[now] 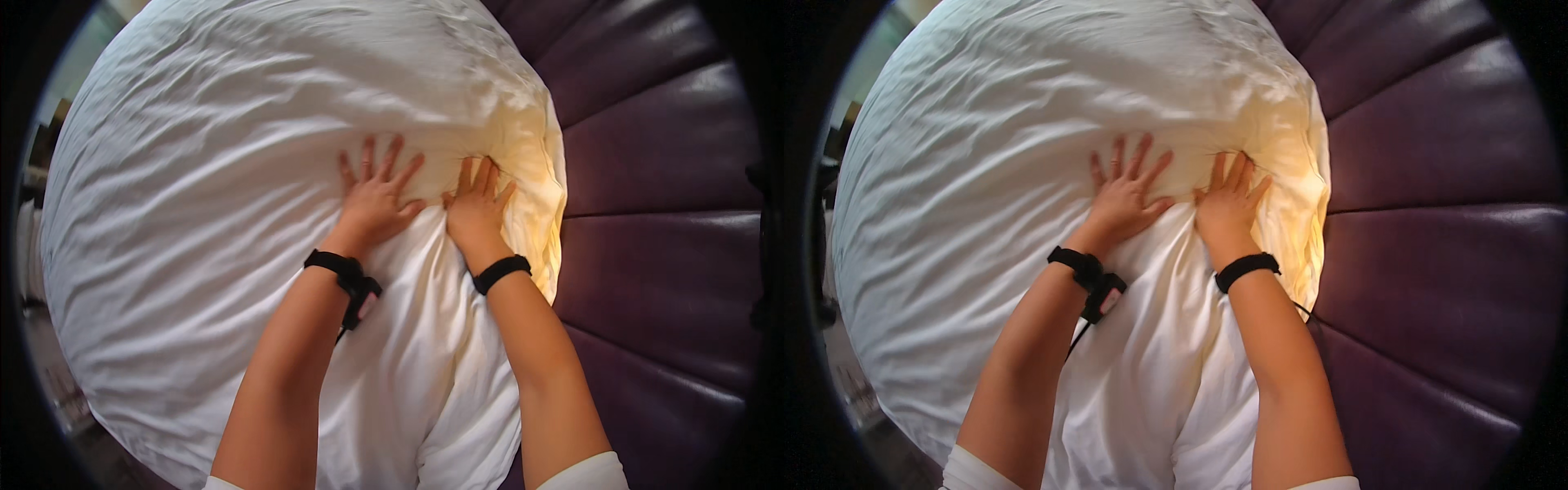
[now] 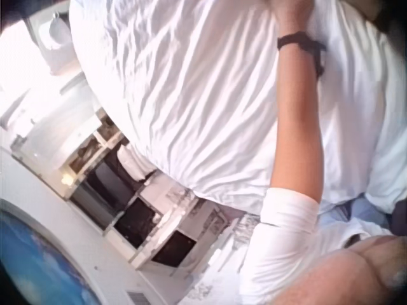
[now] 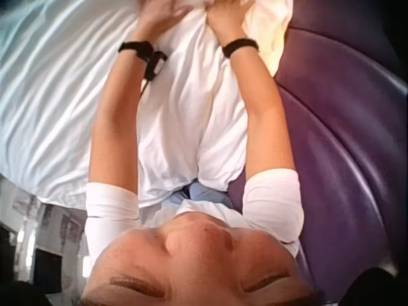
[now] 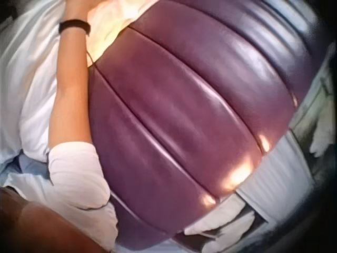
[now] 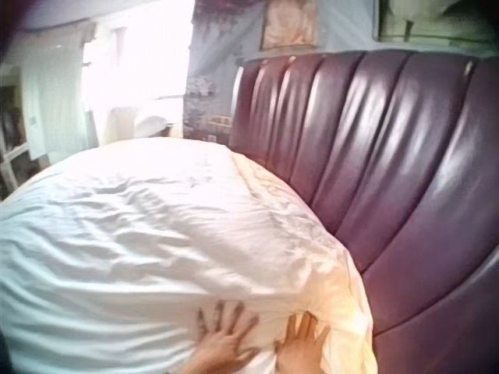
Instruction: The person puts a white pillow into a white pillowcase. They pull the case over the pillow, smooth the fabric, and tuck the edges to fit the pillow inside.
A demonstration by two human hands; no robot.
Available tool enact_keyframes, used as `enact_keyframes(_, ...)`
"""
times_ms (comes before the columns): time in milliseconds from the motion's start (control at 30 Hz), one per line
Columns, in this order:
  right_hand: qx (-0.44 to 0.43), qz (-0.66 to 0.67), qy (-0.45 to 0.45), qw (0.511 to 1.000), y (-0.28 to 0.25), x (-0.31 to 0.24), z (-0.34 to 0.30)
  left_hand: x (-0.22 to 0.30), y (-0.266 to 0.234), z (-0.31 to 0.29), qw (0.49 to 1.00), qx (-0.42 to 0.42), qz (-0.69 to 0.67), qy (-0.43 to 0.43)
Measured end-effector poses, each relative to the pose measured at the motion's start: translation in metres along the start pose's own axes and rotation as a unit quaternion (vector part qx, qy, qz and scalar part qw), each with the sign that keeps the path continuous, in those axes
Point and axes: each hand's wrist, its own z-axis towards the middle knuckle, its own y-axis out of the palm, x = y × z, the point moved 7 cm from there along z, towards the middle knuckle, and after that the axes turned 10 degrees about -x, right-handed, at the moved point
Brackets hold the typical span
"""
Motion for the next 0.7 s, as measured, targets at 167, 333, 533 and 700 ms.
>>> enact_keyframes(167,-0.052,-0.052,0.043,0.996,0.001,0.032,0.006,0.069,-0.040,-0.151,0.992,-0.055,-0.106,-0.030)
enact_keyframes(333,-0.169,-0.236,0.052,0.956,-0.056,-0.014,-0.017,0.054,-0.063,-0.368,0.984,-0.074,-0.084,-0.142)
enact_keyframes(533,-0.176,-0.188,-0.081,0.963,-0.055,-0.092,-0.161,0.100,-0.048,-0.473,0.981,-0.023,-0.095,-0.167)
enact_keyframes(700,-0.164,-0.238,-0.114,0.950,0.016,-0.010,-0.260,0.205,0.000,-0.456,0.979,-0.078,-0.169,-0.079)
